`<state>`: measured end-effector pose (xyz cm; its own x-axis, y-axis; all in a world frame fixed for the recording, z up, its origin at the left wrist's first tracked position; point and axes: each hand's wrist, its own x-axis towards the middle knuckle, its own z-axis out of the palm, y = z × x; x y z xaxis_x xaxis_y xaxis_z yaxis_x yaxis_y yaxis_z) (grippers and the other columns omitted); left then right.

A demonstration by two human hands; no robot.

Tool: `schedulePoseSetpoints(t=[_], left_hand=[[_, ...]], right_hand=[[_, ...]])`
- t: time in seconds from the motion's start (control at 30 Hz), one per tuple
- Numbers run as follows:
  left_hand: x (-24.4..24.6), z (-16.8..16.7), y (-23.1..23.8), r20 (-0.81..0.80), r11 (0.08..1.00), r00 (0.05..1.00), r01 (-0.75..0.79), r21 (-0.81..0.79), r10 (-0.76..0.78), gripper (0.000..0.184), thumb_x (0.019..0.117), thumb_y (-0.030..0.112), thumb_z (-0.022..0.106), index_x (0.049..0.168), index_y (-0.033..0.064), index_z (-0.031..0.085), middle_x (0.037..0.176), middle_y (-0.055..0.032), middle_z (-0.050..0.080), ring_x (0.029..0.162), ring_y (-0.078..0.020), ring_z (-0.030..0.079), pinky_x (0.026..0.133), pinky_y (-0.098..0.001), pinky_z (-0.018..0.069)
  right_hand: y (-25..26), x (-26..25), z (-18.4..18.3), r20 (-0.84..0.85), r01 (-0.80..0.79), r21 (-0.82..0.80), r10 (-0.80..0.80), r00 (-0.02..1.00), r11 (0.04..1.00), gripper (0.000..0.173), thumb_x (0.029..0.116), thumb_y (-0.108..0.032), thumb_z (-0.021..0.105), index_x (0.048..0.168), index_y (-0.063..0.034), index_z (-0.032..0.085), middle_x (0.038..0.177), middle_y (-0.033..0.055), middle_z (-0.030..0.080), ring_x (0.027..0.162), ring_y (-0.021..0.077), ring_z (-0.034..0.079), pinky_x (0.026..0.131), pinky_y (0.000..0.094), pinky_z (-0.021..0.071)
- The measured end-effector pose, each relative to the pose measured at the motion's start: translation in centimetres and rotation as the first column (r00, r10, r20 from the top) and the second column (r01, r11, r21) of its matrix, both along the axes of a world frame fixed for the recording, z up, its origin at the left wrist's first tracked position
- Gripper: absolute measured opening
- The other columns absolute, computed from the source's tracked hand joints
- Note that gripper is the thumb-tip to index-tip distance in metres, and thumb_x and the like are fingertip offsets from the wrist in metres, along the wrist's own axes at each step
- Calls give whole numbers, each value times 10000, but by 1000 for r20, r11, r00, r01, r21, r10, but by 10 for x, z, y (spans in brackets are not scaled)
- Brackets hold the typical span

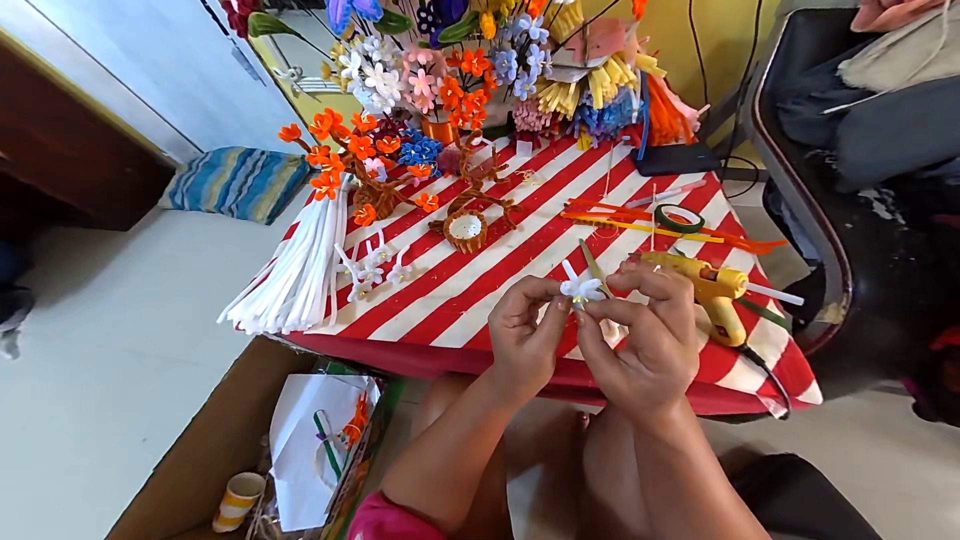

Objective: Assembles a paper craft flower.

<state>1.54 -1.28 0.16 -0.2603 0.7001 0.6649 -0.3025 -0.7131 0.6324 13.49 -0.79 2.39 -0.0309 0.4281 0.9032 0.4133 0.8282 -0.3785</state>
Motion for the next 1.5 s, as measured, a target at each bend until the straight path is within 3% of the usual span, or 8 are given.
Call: schedulePoseSetpoints(t=[0.27,0.5,0.73,1.3,1.5], left_hand=[[-1,0,0,21,999,999,44,-15,-44,138,984,10,616,1061,58,720,983,40,731,904,-6,670,847,-216,562],[0,0,2,66,993,992,114,-40,-111,155,976,-16,610,1057,52,723,978,32,738,891,-12,679,842,-227,570],[2,0,1,67,990,989,138,-37,-136,144,973,-20,614,1058,38,715,974,36,733,892,-5,673,847,-216,563],[1,0,0,-20,999,998,53,0,-53,140,980,-7,605,1055,43,713,975,48,718,913,7,660,855,-203,555],[-4,-2,2,-176,995,981,-72,67,82,100,995,36,609,1042,24,697,964,6,710,920,-6,656,860,-209,556]], right_hand=[[3,12,2,-4,-134,-15,134,991,991,88,948,-242,632,897,-172,651,1162,-16,608,1232,113,528,1079,320,416],[9,15,0,-64,-126,-83,121,991,989,19,917,-162,669,917,-150,684,1193,-8,599,1249,106,513,1078,295,417],[9,13,0,-55,-134,-81,130,990,988,72,905,-186,735,909,-153,671,1177,2,605,1241,113,519,1083,296,414],[6,7,0,-79,-132,-44,128,989,990,106,886,-143,752,848,-136,654,1114,4,639,1218,131,554,1073,308,443],[9,16,1,-56,-236,-67,232,971,970,143,903,-217,735,1016,-204,648,1225,-60,586,1256,89,521,1078,296,442]])
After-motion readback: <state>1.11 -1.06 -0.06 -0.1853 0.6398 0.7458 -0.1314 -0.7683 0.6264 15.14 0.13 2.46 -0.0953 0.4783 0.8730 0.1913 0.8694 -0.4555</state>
